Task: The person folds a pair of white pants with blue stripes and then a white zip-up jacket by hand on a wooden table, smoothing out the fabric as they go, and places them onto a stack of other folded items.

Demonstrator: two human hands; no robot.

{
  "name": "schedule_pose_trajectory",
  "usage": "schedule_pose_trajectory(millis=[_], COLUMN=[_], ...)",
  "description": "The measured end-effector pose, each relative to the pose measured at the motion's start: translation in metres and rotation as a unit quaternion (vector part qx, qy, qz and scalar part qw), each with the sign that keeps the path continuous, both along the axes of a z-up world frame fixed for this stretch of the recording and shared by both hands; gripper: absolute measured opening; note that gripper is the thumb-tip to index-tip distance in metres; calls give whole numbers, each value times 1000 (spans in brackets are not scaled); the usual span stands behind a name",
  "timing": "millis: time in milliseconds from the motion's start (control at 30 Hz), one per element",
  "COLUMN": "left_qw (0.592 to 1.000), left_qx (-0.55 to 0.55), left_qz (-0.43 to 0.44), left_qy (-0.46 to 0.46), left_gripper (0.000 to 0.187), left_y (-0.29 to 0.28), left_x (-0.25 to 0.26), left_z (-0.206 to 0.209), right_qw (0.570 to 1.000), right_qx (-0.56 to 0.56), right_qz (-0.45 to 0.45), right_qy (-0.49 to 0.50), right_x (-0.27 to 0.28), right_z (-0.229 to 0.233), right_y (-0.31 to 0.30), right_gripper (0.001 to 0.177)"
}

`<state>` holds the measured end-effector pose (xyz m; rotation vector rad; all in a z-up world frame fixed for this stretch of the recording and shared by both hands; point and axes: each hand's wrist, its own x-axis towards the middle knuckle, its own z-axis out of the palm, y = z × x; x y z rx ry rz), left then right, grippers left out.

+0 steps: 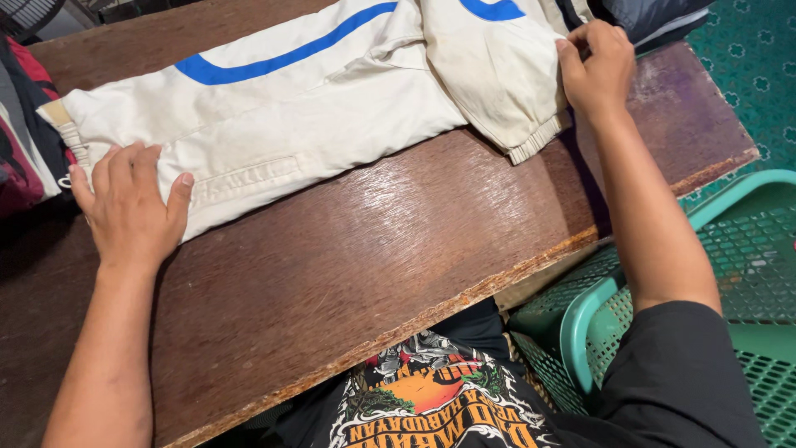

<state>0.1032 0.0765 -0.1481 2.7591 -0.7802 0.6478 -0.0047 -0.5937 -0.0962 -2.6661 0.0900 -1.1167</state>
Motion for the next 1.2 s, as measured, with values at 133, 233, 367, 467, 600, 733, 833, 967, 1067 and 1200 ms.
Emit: schedule_pose_trajectory(millis=[133, 233, 367, 467, 600, 733, 833, 967, 1067, 1200], left_qw=[1000, 996, 992, 990, 993, 993, 993, 992, 992, 991], left_qx=[-12, 26, 63, 66, 47, 54, 61, 61, 57, 47], left_qz=[-3, -23, -111, -125, -98, -95, -98, -108, -107, -100], left_qy=[1, -80, -13, -22, -34, -43, -27, 4, 36, 69], left_gripper=[46, 43, 41, 33, 16, 12, 13, 14, 11, 11], left_y=[0, -4, -2, 6, 16, 17, 17, 14, 13, 7], left_x=[-2, -8, -29, -45, -50, -55, -67, -96, -115, -123], left_z=[2, 14, 43, 54, 49, 48, 56, 63, 66, 77], right_qw=[996, 987, 989, 993, 989, 981, 973, 961, 946, 941], right_qx=[85, 130, 87, 69, 55, 32, 33, 52, 94, 98], right_qz=[10, -30, -50, -23, -50, -73, -76, -89, -106, -107], right_qy=[15, 91, 108, 92, 130, 176, 214, 258, 292, 304], right_x=[0, 2, 0, 0, -1, -11, -26, -54, -72, -86], right_z=[-12, -26, -33, -35, -29, -20, -16, -16, -16, -5], right_y=[-10, -12, -10, -11, -9, -10, -17, -27, -30, -21], right_gripper=[17, 18, 19, 15, 19, 22, 23, 24, 23, 26])
